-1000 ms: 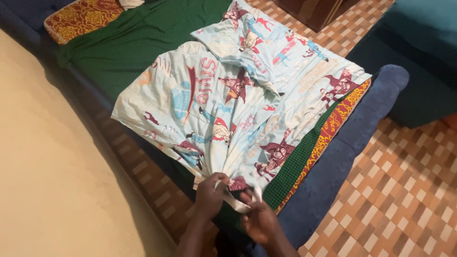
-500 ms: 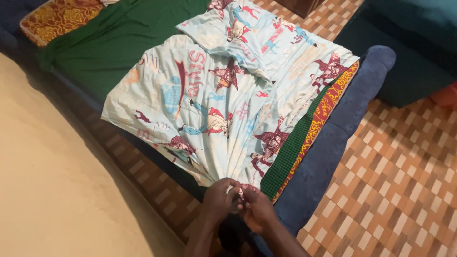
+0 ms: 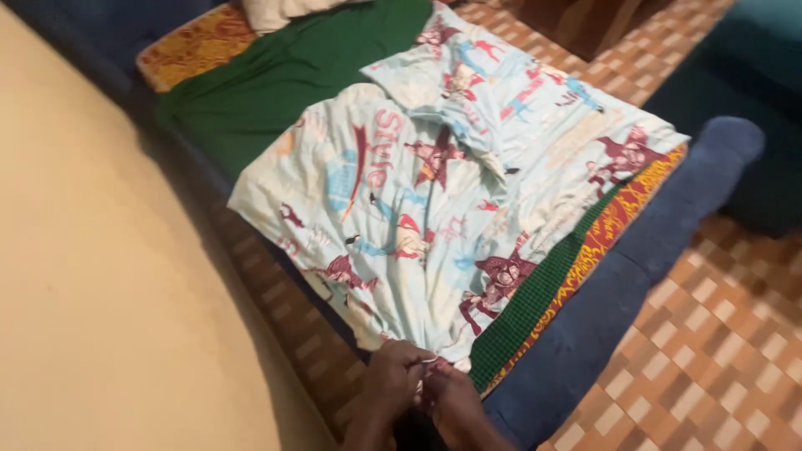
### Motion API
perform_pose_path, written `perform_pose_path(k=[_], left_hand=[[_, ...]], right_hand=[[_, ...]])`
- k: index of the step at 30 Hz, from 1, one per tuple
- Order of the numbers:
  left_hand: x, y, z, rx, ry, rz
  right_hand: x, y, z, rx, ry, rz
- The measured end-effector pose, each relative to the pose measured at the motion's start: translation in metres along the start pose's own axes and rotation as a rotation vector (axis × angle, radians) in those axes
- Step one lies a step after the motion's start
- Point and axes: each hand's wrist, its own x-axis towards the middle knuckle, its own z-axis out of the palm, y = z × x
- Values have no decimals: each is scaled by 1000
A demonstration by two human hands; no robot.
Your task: The person picks up a light-colored sheet from a bed, spreads it out over the mattress, smooths it by hand, and then folds the sheet into a rectangle.
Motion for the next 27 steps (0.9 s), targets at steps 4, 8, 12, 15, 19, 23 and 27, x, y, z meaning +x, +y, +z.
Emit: perform_pose_path(k=[4,8,12,15,19,23,27], left_hand=[[-20,4,26,10,251,2],[-48,-4,49,95,339,135],[-85,-49,88,-5,400,142],[-113,-103,129,-549,529,-71],[-137,-135,142,-1050,396,-595],[-95,-102,143,-1406,524,-797],[-55,-72,136,-1312,601,-655]], right_hand=[[-1,-19,-15,167,-92,50],[6,-23,-35,165,-368,-60],[-25,-47,-9,-35,-49,170],[-45,-40,-11,-176,-123,168],[-37,-7,-49,-320,-120,152],[-20,10,-57,-202,-209,212],[-14,-16,-54,-480,-89,18]])
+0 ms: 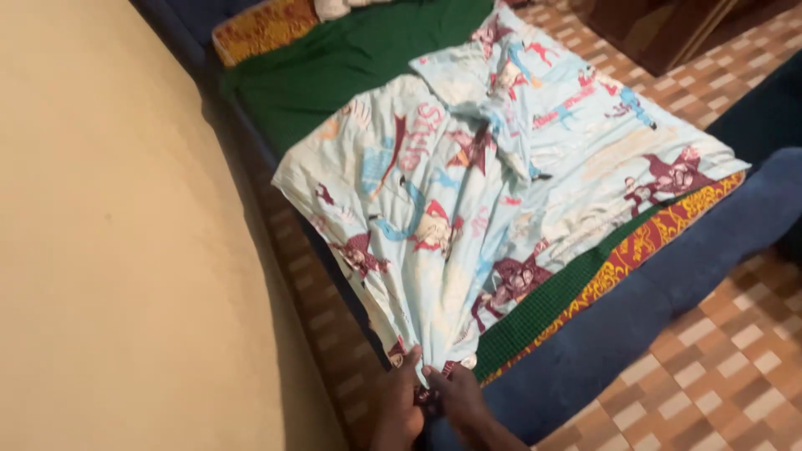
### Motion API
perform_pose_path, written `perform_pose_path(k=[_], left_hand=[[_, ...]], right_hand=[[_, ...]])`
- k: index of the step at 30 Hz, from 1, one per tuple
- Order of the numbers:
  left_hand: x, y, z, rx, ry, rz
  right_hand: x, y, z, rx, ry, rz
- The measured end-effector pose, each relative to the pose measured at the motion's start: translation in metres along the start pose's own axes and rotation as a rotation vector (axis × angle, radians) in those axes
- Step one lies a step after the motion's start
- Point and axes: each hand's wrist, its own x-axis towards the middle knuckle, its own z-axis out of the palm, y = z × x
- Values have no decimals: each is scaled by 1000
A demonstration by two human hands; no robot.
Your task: The person picks up a light-colored sheet from a bed, spreads it out over the mattress, smooths it by hand, and then folds the sheet into a rectangle.
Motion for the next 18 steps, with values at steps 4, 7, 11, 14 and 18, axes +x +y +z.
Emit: perform_pose_path(k=[4,7,11,14,18], left_hand=[[9,1,28,293,-16,108],[10,-16,56,504,79,130],[25,-48,67,701,433,138],[20,-70,74,332,598,324],[-30,-44,90,88,665,467]], right_hand=[[34,1,-19,-47,16,-160],[61,5,-43,8,-146,-170],[57,-23,-83,-258,-249,-164],[70,-45,-126,-382,-254,-206],[125,-70,-176,-423,-68,-289]])
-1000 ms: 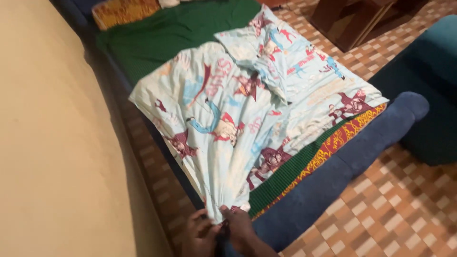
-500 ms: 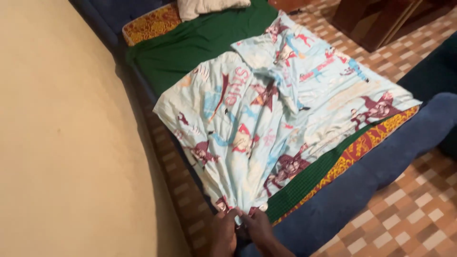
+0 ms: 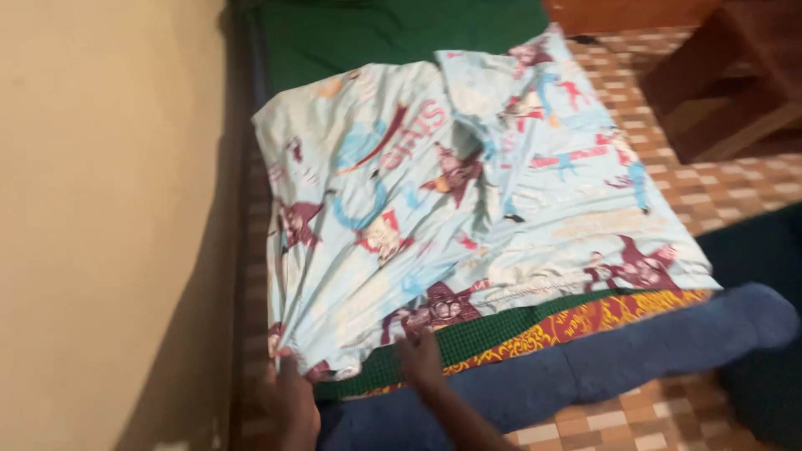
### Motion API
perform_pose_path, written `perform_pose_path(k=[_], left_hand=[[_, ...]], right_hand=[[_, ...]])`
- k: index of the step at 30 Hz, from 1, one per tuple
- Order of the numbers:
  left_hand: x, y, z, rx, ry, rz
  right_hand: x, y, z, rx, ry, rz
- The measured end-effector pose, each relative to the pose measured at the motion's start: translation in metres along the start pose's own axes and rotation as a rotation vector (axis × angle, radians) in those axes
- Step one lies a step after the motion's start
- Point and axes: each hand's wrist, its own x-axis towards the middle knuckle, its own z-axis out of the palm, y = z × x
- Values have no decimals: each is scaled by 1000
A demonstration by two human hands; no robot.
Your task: The person picks up a light-colored sheet from a bed, spreads it out over the mattress, smooths it by hand, and then folds the sheet into a rectangle.
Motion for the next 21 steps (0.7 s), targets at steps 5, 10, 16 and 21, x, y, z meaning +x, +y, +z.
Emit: perform_pose_path(k=[5,10,16,21], left_hand=[[-31,85,-28,-274,-121,32],[-10,86,-57,-407,-60,85],[34,35,-108,-437,116,-137],[21,-47,-164,-260,201,-377]], right_hand=[[49,-87,-10,-946,20,-753],[75,-168,-13,-1188,-177,-909],[10,-81,-69,-1287,-447,-839],[-73,-25,-91,-1186,-449,-767]])
